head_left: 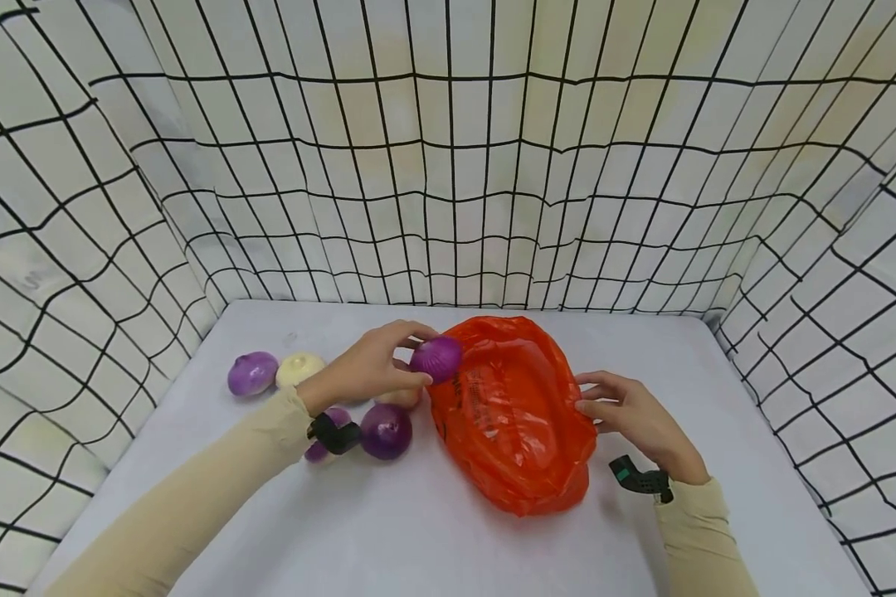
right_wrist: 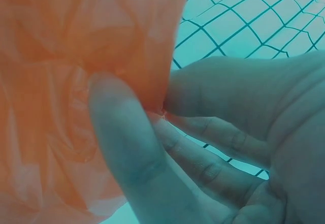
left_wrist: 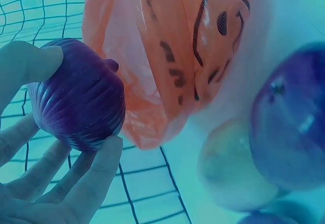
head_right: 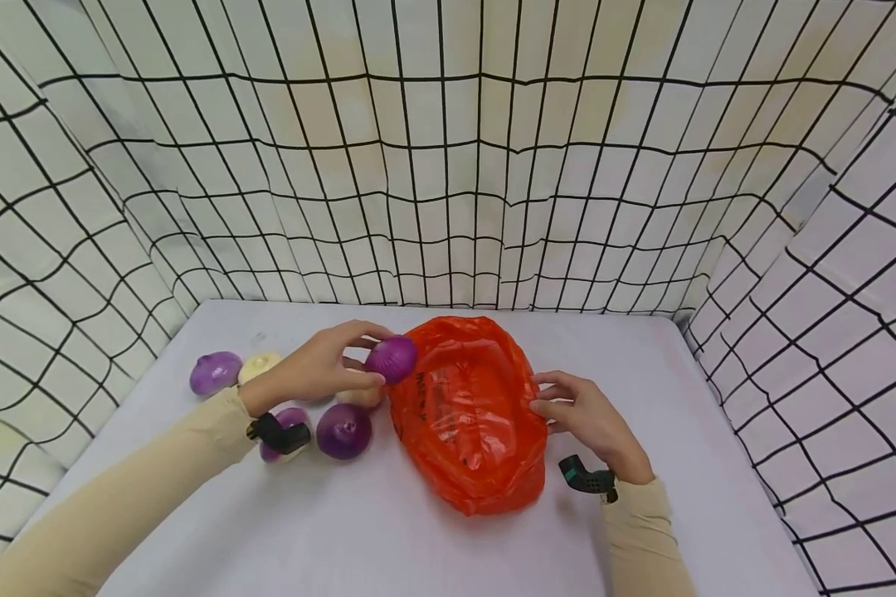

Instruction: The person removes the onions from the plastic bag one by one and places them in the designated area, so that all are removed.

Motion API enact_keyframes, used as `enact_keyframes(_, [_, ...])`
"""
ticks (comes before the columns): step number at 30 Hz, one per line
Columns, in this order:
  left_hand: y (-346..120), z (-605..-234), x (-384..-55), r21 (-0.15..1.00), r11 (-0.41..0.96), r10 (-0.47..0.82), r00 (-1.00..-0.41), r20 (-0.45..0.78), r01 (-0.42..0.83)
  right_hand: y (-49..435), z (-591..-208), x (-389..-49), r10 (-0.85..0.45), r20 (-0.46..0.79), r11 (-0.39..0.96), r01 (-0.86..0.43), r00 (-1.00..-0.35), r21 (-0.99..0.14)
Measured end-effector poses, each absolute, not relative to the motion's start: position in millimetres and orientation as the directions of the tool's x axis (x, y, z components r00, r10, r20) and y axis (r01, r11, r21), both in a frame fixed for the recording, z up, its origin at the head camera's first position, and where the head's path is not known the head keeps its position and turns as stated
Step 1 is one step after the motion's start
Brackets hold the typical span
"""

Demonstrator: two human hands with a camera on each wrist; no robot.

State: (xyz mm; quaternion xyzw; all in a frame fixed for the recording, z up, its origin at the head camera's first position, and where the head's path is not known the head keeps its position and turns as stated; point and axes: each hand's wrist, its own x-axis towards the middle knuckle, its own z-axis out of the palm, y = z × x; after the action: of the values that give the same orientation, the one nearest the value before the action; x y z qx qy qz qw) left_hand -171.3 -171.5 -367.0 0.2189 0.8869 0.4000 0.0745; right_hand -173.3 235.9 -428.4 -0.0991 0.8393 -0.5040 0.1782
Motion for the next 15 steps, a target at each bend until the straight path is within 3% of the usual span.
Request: enact_keyframes(15, [-225.4, -367.2, -147.4, 0.713, 0.614, 0.392, -0.915, 0.098, 0.340, 234.8, -423.6, -169.4, -0.375, -0.177, 0.463, -0.018, -0.910, -0.886])
